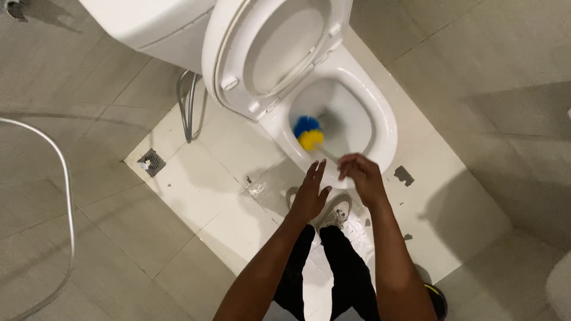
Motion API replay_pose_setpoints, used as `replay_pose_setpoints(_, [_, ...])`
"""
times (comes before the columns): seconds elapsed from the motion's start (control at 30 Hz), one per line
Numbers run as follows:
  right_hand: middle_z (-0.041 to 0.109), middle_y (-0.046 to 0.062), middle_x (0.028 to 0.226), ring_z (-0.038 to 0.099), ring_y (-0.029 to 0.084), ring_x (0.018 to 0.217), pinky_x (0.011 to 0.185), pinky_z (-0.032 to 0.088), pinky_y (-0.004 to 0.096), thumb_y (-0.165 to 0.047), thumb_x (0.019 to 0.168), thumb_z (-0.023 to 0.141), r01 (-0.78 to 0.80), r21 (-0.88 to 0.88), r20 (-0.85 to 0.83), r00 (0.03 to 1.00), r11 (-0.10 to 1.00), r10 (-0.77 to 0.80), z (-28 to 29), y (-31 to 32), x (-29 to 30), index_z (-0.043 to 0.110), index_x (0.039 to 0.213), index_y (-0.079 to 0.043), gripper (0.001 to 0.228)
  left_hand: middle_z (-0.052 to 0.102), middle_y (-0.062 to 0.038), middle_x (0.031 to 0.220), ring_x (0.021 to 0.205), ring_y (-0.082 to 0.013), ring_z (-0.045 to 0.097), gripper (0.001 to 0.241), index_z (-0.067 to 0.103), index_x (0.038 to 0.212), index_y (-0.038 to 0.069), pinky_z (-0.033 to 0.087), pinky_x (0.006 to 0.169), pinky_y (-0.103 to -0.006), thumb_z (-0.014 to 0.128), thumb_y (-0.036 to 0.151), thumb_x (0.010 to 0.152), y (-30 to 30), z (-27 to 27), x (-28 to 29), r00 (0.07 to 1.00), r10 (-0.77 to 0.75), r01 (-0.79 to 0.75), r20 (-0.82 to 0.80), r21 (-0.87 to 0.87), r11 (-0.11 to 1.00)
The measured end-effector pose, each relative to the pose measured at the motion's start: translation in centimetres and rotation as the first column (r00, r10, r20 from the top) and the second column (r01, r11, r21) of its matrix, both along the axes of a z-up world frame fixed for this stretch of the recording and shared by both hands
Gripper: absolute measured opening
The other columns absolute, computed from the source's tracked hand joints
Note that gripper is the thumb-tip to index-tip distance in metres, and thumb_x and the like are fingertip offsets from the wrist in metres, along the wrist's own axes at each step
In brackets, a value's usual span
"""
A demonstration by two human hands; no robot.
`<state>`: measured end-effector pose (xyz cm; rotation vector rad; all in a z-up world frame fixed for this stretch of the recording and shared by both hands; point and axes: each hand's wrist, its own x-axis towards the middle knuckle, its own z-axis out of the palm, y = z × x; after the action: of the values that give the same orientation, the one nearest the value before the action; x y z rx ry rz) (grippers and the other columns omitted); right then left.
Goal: The person scrubs the inside of a toilet bowl with a toilet brush, then rinses the brush and the bowl using a handheld bidet sprayer. The person stands throughout the task in a tiled bathroom.
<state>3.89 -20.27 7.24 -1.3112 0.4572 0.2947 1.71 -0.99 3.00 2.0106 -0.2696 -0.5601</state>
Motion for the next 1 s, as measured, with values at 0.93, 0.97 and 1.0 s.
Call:
replay_pose_setpoints(0.93, [0.073,0.022,0.115,0.074,0.029,0.098,0.087,0.059,0.042,0.000,0.098,0.057,0.030,-0.731,0.137,0.985,0.681,0.104,-10.1,-3.5,0.8,0.065,0.135,0.000,0.038,0.022,-0.014,0.172,0.128,-0.0360,0.063,0.066,0.035,0.156,0.009,0.061,0.079,-0.0424,0.060,0.013,0.094,-0.8,-1.5,1.4,0.991,-0.050,0.075,-0.127,0.198,0.977])
replay_pose_setpoints(0.97, [0.074,0.021,0.110,0.074,0.029,0.094,0.085,0.060,0.041,-0.003,0.099,0.059,-0.093,-0.739,-0.009,0.992,0.668,0.128,-11.3,-3.4,1.8,0.067,0.133,-0.002,0.035,0.022,-0.015,0.172,0.127,-0.0371,0.063,0.066,0.037,0.156,0.008,0.060,0.084,-0.0430,0.062,0.013,0.095,-0.6,-2.5,1.4,0.996,-0.073,0.080,-0.045,0.202,0.976])
replay_pose_setpoints(1.0, [0.075,0.021,0.105,0.075,0.030,0.090,0.083,0.060,0.040,-0.006,0.101,0.060,-0.226,-0.723,-0.174,0.974,0.653,0.144,-12.0,-3.2,1.4,0.069,0.130,-0.004,0.031,0.021,-0.016,0.172,0.127,-0.0383,0.063,0.066,0.038,0.156,0.006,0.059,0.088,-0.0436,0.063,0.013,0.095,-0.3,-3.0,0.2,0.995,-0.102,0.097,0.017,0.205,0.974])
